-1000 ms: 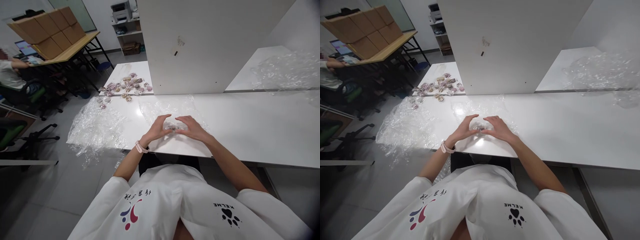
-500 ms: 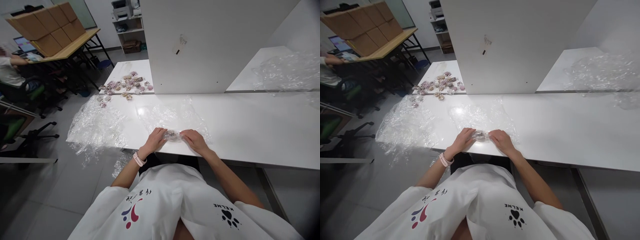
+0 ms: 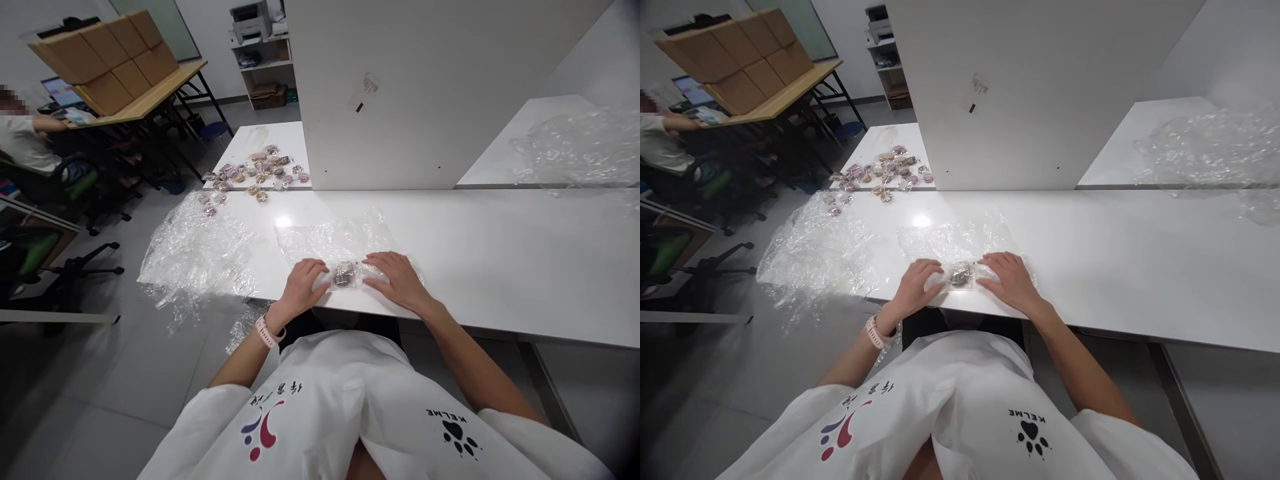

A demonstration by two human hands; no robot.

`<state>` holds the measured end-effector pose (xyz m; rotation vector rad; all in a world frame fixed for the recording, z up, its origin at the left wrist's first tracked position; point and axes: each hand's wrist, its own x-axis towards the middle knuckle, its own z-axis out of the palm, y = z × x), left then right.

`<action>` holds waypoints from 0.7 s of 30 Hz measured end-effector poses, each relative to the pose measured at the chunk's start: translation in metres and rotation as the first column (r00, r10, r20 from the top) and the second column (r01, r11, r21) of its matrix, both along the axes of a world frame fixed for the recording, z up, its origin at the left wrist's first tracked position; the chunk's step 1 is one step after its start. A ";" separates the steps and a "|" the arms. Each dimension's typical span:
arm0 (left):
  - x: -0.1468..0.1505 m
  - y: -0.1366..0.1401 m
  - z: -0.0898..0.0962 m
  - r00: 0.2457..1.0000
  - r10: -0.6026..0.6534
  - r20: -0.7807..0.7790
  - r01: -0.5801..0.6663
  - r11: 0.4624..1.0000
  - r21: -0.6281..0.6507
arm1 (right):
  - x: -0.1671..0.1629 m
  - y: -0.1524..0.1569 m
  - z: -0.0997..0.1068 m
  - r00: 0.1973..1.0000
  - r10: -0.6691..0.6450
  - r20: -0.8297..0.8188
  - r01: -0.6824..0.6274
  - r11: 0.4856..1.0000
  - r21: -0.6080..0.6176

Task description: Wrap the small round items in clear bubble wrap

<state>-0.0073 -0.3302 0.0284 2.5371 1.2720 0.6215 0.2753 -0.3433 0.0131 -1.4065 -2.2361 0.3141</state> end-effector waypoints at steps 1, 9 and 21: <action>-0.007 -0.007 -0.005 0.997 -0.067 0.029 0.068 0.997 -0.029 | 0.007 -0.008 -0.005 0.998 0.064 -0.011 -0.064 0.998 -0.015; -0.016 0.003 -0.010 0.949 0.219 0.226 -0.150 0.946 -0.289 | 0.021 -0.011 -0.004 0.995 -0.045 -0.092 0.041 0.998 -0.053; 0.008 0.044 0.002 0.913 0.409 -0.008 -0.407 0.911 0.070 | -0.010 0.053 0.023 0.949 -0.271 0.159 0.274 0.962 0.006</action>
